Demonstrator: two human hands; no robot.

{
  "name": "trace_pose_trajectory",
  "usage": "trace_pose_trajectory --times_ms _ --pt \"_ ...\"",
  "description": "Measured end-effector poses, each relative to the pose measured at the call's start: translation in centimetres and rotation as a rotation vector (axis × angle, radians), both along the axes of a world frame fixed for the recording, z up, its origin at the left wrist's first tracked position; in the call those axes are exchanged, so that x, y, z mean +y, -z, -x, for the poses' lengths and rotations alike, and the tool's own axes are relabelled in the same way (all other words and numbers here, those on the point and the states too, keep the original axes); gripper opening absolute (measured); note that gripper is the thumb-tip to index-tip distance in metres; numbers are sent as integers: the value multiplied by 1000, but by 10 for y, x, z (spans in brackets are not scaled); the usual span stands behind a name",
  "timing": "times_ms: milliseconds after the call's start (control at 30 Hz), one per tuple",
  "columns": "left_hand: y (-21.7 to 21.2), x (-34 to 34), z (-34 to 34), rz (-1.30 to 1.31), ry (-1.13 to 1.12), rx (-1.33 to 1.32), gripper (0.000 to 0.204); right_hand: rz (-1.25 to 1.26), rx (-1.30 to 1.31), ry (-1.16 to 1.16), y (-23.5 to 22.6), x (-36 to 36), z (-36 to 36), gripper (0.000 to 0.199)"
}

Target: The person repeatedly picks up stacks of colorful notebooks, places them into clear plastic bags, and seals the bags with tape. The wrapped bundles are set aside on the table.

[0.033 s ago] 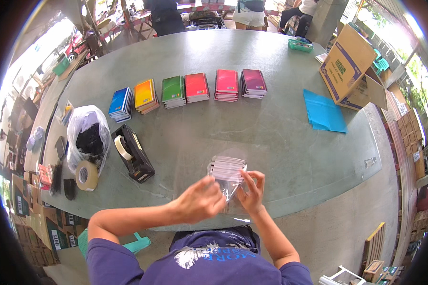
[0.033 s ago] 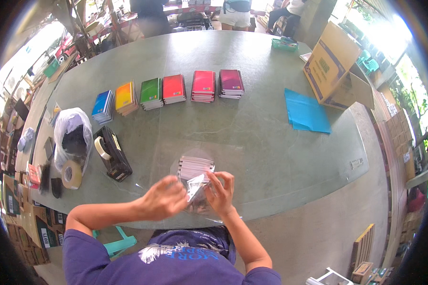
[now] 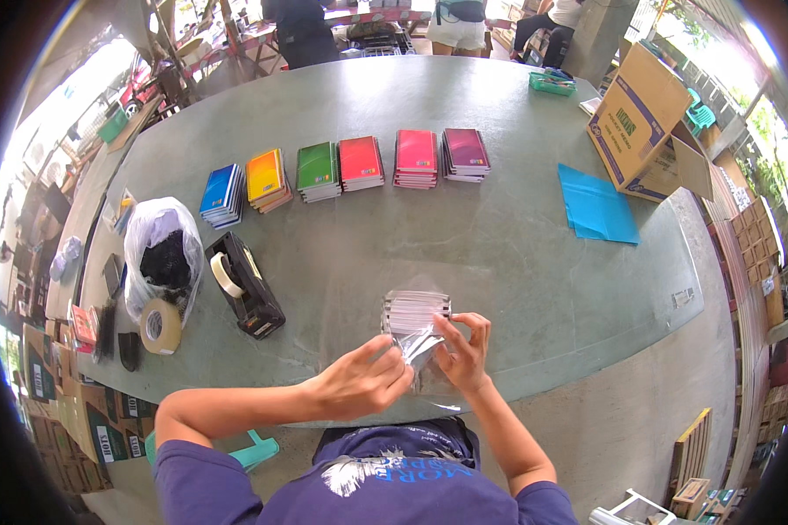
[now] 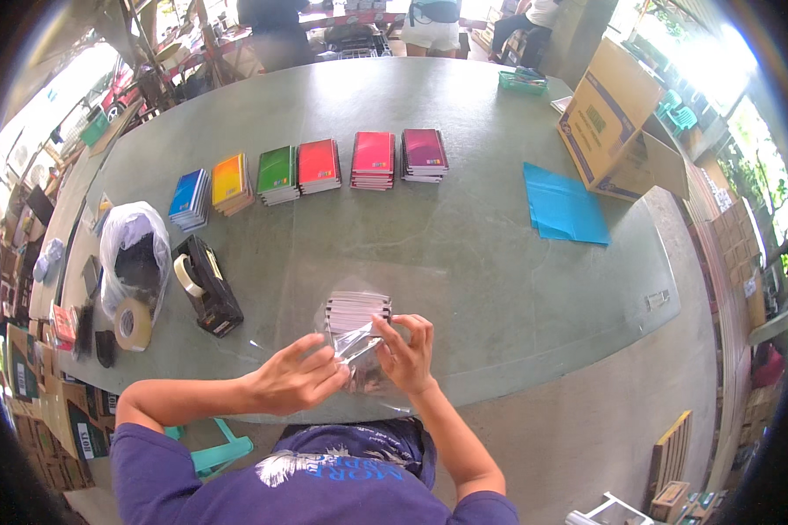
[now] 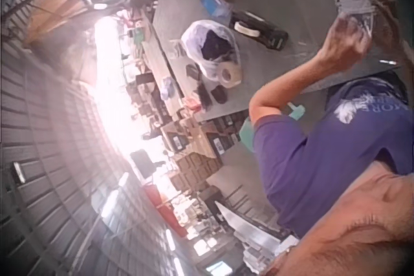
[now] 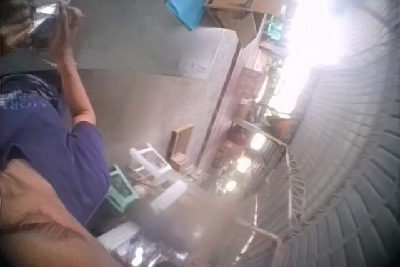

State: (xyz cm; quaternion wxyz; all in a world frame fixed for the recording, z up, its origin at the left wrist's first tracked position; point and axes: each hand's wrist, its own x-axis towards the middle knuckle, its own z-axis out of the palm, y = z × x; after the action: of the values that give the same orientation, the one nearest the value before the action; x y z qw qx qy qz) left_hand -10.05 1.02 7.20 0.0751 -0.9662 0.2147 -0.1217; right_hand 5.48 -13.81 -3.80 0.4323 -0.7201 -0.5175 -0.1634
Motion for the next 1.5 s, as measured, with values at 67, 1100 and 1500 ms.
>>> trace_pose_trajectory --times_ms 67,1100,1500 --pt "-11 14 4 100 -26 -84 39 60 -190 -22 -8 1 -12 54" --pt "-52 10 -28 -294 297 291 36 136 -80 -444 -17 12 -40 42" --pt "-30 42 -99 -121 194 130 4 205 -91 -367 -9 10 -27 46"
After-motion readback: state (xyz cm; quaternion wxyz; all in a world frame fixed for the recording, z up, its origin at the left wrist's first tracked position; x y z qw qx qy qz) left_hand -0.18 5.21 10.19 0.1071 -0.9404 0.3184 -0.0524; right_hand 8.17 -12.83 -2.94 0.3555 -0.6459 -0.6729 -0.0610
